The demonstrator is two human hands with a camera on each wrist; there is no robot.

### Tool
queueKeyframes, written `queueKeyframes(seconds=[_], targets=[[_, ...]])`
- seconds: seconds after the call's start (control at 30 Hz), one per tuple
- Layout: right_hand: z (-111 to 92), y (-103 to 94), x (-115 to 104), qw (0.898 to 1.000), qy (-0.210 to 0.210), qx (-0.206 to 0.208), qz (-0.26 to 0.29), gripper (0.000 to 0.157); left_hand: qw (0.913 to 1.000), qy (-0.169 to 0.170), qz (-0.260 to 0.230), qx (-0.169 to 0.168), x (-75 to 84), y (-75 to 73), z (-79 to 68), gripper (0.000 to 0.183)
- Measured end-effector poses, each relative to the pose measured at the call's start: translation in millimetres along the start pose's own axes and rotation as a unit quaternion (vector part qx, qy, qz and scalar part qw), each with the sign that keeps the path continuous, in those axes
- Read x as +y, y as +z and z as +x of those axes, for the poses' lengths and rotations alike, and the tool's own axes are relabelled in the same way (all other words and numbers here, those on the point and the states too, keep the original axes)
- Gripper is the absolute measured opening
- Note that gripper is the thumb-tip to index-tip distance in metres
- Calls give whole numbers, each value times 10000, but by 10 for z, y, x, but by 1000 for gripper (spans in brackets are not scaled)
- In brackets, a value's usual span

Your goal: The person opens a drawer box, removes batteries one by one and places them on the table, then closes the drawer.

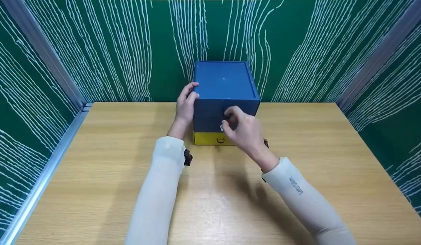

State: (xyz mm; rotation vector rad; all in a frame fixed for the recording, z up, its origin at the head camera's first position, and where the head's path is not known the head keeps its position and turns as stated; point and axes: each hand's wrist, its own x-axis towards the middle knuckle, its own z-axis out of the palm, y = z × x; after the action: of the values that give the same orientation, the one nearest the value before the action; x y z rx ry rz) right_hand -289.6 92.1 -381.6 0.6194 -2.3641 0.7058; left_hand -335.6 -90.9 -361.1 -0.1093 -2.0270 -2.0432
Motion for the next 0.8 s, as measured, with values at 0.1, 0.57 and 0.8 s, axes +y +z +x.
queueKeyframes(seconds=[0.1,0.57,0.8], targets=[[-47,18,16,9998,-71,-171,83,12,10000,14,15,-21,71,9,-44,37],[-176,276,220,9926,568,-912,-561,13,9998,218,10,-40,54,-3,-50,37],[-167,355,265,9887,795,-984,-810,23,9999,149,21,-36,44,-16,-34,36]])
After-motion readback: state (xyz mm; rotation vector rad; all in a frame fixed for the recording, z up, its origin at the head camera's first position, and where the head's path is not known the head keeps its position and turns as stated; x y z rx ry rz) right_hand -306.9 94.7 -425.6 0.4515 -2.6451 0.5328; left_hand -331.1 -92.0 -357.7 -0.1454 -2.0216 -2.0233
